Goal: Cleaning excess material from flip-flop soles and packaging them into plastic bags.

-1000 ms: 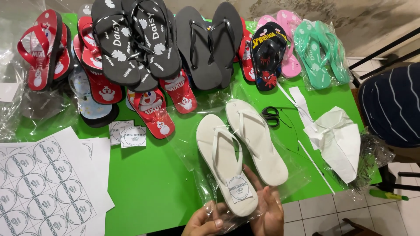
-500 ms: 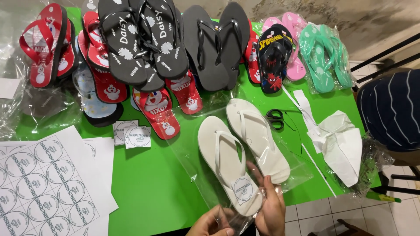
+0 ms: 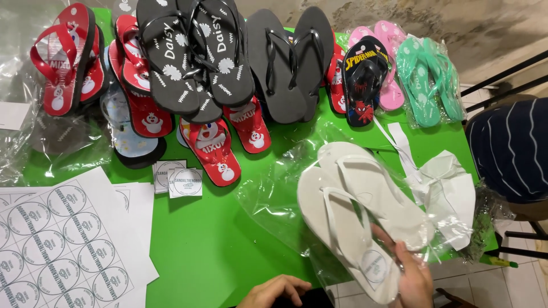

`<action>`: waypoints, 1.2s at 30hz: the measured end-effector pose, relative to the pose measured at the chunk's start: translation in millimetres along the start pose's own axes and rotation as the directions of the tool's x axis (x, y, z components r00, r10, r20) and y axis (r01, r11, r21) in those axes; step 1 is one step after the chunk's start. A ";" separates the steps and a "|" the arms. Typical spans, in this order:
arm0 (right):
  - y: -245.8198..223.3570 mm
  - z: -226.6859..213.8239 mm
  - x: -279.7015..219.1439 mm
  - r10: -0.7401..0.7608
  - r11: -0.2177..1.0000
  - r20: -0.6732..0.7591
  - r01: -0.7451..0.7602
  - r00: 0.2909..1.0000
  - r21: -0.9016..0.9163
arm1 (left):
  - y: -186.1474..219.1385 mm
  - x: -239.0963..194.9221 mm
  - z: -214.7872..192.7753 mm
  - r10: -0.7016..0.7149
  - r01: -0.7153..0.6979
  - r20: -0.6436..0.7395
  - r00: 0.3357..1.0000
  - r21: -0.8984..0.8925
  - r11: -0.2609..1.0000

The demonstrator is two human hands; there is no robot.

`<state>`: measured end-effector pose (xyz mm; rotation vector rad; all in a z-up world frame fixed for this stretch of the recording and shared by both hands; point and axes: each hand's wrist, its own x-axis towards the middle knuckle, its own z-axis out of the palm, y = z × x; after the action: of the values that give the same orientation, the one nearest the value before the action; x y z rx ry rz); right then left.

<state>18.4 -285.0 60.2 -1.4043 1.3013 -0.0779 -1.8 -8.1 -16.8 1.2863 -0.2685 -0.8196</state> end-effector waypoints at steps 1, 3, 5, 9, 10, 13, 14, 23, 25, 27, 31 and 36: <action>11.2 -23.0 24.8 -0.075 0.996 -0.028 0.074 0.997 -0.046 | 1.5 -0.9 -1.9 0.120 -0.114 -0.049 0.992 0.114 0.987; 6.8 -40.9 33.2 -0.150 0.985 -0.057 0.145 0.987 -0.093 | -3.5 0.2 -8.4 0.242 -0.219 -0.077 0.967 0.231 0.948; -25.7 -27.6 2.3 -0.255 0.948 -0.030 0.256 0.967 0.187 | -17.2 5.2 -18.7 0.355 -0.298 -0.071 0.932 0.408 0.863; -22.6 -114.6 139.1 -0.577 0.810 0.121 0.547 0.808 0.212 | -13.0 12.1 -23.2 0.456 -0.333 -0.171 0.874 0.472 0.816; -36.6 -118.3 156.4 -0.601 0.793 -0.033 0.601 0.799 0.103 | -11.1 12.4 -23.4 0.455 -0.329 -0.175 0.873 0.477 0.815; -95.4 -105.5 210.9 -0.579 0.781 -0.183 0.605 0.795 0.155 | -9.7 10.7 -22.2 0.428 -0.294 -0.166 0.888 0.511 0.808; -119.2 -96.0 229.9 -0.533 0.764 -0.174 0.559 0.828 0.323 | -9.6 10.2 -21.8 0.401 -0.263 -0.156 0.903 0.539 0.800; -241.3 61.6 223.3 -0.366 0.747 -0.221 0.427 0.904 0.509 | -17.8 9.2 -20.5 0.457 -0.301 -0.123 0.881 0.600 0.741; -247.3 76.6 248.7 -0.359 0.716 -0.183 0.396 0.915 0.575 | -14.5 7.3 -19.0 0.484 -0.312 -0.124 0.866 0.622 0.718; -248.7 88.5 298.2 -0.354 0.680 -0.146 0.361 0.924 0.638 | -17.6 6.9 -17.7 0.512 -0.324 -0.124 0.850 0.643 0.694; -238.6 98.0 336.1 -0.410 0.715 0.002 0.320 0.912 0.621 | -17.3 8.5 -18.2 0.668 -0.396 -0.133 0.732 0.715 0.577; -221.1 69.0 288.2 -0.403 0.817 -0.057 0.387 0.913 0.427 | -44.4 -1.5 -20.5 0.709 -0.180 -0.250 0.660 0.863 0.472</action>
<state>313.7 -504.6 24.9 -1.2564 0.8691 -0.5889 -7.8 5.8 -63.3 2.1016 -0.4916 0.3228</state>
